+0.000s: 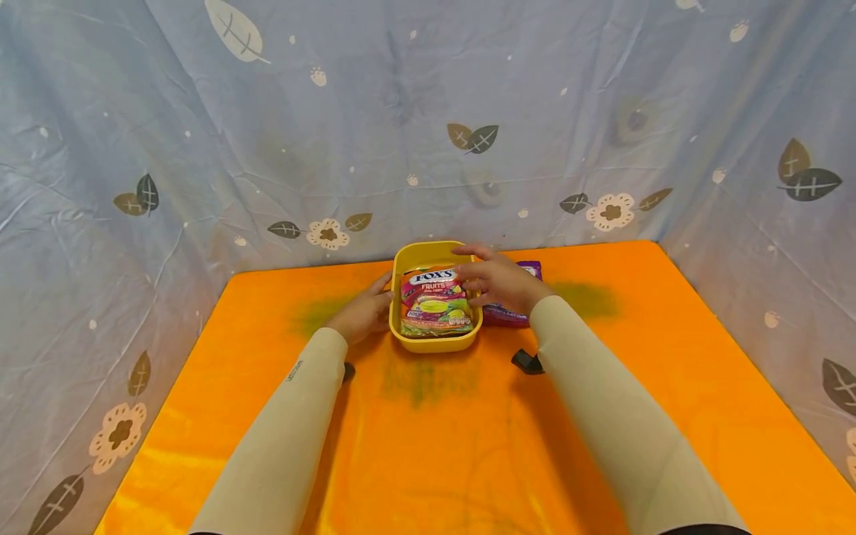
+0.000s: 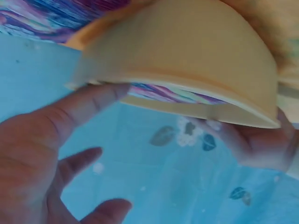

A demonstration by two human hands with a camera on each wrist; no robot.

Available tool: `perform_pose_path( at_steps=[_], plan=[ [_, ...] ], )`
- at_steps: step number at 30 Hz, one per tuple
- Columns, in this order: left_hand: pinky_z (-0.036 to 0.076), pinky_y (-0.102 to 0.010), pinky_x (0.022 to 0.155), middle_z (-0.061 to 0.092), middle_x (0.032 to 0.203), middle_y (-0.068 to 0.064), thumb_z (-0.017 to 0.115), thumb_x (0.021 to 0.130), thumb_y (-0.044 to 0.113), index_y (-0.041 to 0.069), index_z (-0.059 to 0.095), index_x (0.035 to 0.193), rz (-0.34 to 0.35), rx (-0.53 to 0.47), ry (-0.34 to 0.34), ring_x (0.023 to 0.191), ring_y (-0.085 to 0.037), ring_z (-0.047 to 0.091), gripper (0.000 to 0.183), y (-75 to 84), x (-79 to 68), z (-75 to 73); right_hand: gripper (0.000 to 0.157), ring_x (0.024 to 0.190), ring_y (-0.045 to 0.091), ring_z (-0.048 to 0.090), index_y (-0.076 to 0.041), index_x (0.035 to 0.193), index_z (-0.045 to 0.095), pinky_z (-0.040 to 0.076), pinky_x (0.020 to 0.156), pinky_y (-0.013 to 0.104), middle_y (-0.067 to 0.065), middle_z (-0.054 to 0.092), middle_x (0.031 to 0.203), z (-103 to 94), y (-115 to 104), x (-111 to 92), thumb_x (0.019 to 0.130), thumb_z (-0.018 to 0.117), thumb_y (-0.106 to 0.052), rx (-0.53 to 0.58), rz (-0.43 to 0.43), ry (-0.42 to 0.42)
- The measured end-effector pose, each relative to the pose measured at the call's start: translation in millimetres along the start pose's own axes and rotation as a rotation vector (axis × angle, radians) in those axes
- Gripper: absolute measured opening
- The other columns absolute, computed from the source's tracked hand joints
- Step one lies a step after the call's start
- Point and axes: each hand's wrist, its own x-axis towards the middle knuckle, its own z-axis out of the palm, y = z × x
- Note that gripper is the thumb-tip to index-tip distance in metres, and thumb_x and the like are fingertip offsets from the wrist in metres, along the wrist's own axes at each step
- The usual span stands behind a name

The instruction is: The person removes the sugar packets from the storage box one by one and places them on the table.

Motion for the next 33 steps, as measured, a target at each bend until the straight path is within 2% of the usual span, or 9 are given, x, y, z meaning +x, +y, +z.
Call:
perform_pose_path(
  at_steps=[4,7,14,20,24,29,30,33],
  plan=[
    [0.049,-0.039,0.086,0.048,0.136,-0.004,0.04,0.104,0.03,0.039,0.016,0.153,0.006,0.003,0.002,0.113,-0.021,0.055,0.055,-0.1,0.2,0.2,0.066,0.132,0.04,0.033,-0.029,0.147,0.033,0.035,0.097,0.058,0.012,0.032,0.147,17.2,-1.7,3.3,0.09,0.066,-0.037,-0.146,0.063,0.035],
    [0.049,-0.039,0.087,0.049,0.136,-0.004,0.04,0.104,0.03,0.04,0.016,0.153,0.008,-0.003,0.004,0.113,-0.021,0.055,0.055,0.1,-0.1,0.8,0.062,0.129,0.036,0.038,-0.034,0.144,0.038,0.033,0.099,0.058,0.006,0.033,0.144,28.4,-1.7,6.4,0.089,0.067,-0.038,-0.204,0.099,0.068],
    [0.048,-0.039,0.088,0.051,0.134,-0.003,0.039,0.104,0.031,0.04,0.016,0.153,0.03,0.008,-0.013,0.113,-0.02,0.056,0.055,-0.1,1.8,1.5,0.061,0.119,0.032,0.046,-0.032,0.143,0.04,0.038,0.099,0.051,0.007,0.042,0.133,41.4,5.1,10.4,0.089,0.065,-0.043,-0.291,0.156,0.154],
    [0.049,-0.039,0.087,0.05,0.134,-0.003,0.04,0.103,0.032,0.041,0.016,0.152,0.018,-0.003,-0.007,0.112,-0.021,0.056,0.056,0.4,2.9,0.7,0.059,0.109,0.032,0.049,-0.027,0.143,0.042,0.044,0.091,0.046,0.009,0.046,0.13,40.3,9.2,12.7,0.09,0.063,-0.041,-0.259,0.141,0.198],
    [0.049,-0.04,0.086,0.049,0.135,-0.004,0.04,0.103,0.031,0.04,0.016,0.153,0.014,0.003,-0.001,0.112,-0.021,0.056,0.055,2.1,1.4,1.3,0.057,0.102,0.036,0.043,-0.025,0.143,0.042,0.043,0.082,0.045,0.016,0.043,0.127,34.2,11.1,10.7,0.092,0.061,-0.041,-0.241,0.116,0.189],
    [0.05,-0.04,0.086,0.048,0.136,-0.004,0.04,0.103,0.031,0.039,0.016,0.153,0.012,0.004,-0.005,0.113,-0.021,0.056,0.056,2.1,1.5,0.4,0.048,0.106,0.034,0.042,-0.023,0.14,0.046,0.042,0.087,0.042,0.015,0.042,0.129,33.1,13.6,11.2,0.095,0.059,-0.034,-0.123,0.082,0.168],
    [0.05,-0.04,0.086,0.048,0.136,-0.005,0.04,0.103,0.03,0.039,0.016,0.153,0.012,0.005,-0.004,0.112,-0.021,0.056,0.056,1.6,1.9,0.1,0.046,0.101,0.034,0.043,-0.024,0.139,0.047,0.041,0.086,0.042,0.016,0.044,0.127,34.4,14.7,12.1,0.095,0.059,-0.033,-0.109,0.08,0.163],
    [0.049,-0.041,0.086,0.049,0.136,-0.005,0.039,0.104,0.03,0.039,0.015,0.153,0.015,-0.001,-0.002,0.113,-0.021,0.056,0.056,0.2,3.1,-0.8,0.047,0.108,0.03,0.047,-0.025,0.139,0.048,0.038,0.096,0.044,0.009,0.046,0.132,40.0,20.5,16.7,0.094,0.06,-0.033,-0.105,0.068,0.126]
  ],
)
